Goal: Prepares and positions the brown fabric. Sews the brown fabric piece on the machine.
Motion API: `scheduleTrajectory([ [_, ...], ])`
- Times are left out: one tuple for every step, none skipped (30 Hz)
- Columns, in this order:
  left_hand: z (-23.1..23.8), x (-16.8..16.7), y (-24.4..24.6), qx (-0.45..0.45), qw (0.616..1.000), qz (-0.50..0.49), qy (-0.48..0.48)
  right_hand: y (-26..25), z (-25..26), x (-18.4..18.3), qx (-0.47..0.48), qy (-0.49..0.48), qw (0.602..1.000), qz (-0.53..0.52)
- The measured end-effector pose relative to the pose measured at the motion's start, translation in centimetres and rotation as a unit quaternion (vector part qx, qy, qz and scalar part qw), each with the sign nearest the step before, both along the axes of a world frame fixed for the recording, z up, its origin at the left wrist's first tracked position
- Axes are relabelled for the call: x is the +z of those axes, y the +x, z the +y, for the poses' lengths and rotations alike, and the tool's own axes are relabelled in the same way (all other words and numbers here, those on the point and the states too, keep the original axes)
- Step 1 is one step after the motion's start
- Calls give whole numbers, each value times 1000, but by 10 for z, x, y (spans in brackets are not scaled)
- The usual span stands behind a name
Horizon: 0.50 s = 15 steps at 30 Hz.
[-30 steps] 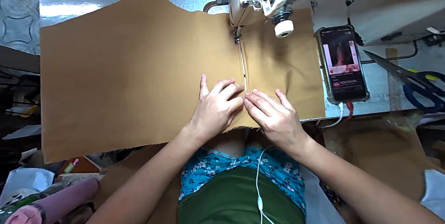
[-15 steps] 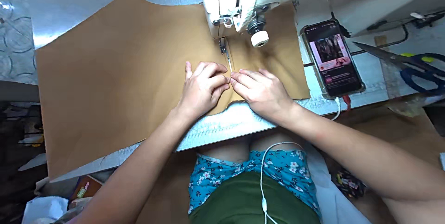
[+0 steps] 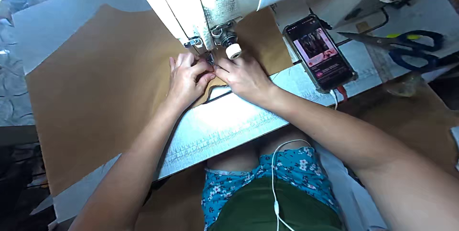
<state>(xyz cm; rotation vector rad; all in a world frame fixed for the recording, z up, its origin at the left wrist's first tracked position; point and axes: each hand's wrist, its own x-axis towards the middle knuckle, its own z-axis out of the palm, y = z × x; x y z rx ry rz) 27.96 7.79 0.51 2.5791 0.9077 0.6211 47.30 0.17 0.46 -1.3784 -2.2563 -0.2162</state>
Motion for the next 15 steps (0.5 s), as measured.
scheduleTrajectory([
  [1, 0, 0, 0, 1000, -3, -1, -1, 1, -2, -10, 8, 1000, 0],
  [3, 0, 0, 4, 1000, -4, -2, -1, 1, -3, -16, 7, 1000, 4],
  [4, 1, 0, 9, 1000, -3, -3, -2, 1, -4, -19, 10, 1000, 12],
  [5, 2, 1, 17, 1000, 2, -2, -2, 1, -5, -24, 5, 1000, 16],
  [7, 3, 2, 26, 1000, 15, -4, -2, 0, -5, -27, -3, 999, 23],
  [10, 5, 4, 35, 999, 29, -10, -2, 0, -5, -30, -12, 999, 28],
  [12, 7, 5, 43, 998, 45, -22, -2, 0, -4, -34, -21, 999, 33],
  [14, 9, 6, 51, 996, 64, -32, -2, -1, -4, -37, -27, 998, 36],
  [15, 10, 7, 57, 994, 86, -40, -2, -1, -4, -38, -32, 998, 41],
  [17, 12, 8, 59, 991, 107, -48, -2, -1, -3, -37, -35, 998, 46],
  [18, 15, 10, 58, 988, 131, -59, -1, -1, -4, -35, -36, 998, 50],
  [19, 19, 11, 55, 984, 153, -74, 1, 0, -4, -33, -35, 998, 50],
  [19, 22, 12, 53, 980, 173, -88, 1, 1, -4, -31, -37, 998, 49],
  [20, 26, 13, 50, 976, 185, -101, 2, 2, -5, -29, -39, 998, 49],
  [21, 28, 13, 48, 974, 192, -110, 2, 2, -6, -28, -39, 998, 51],
])
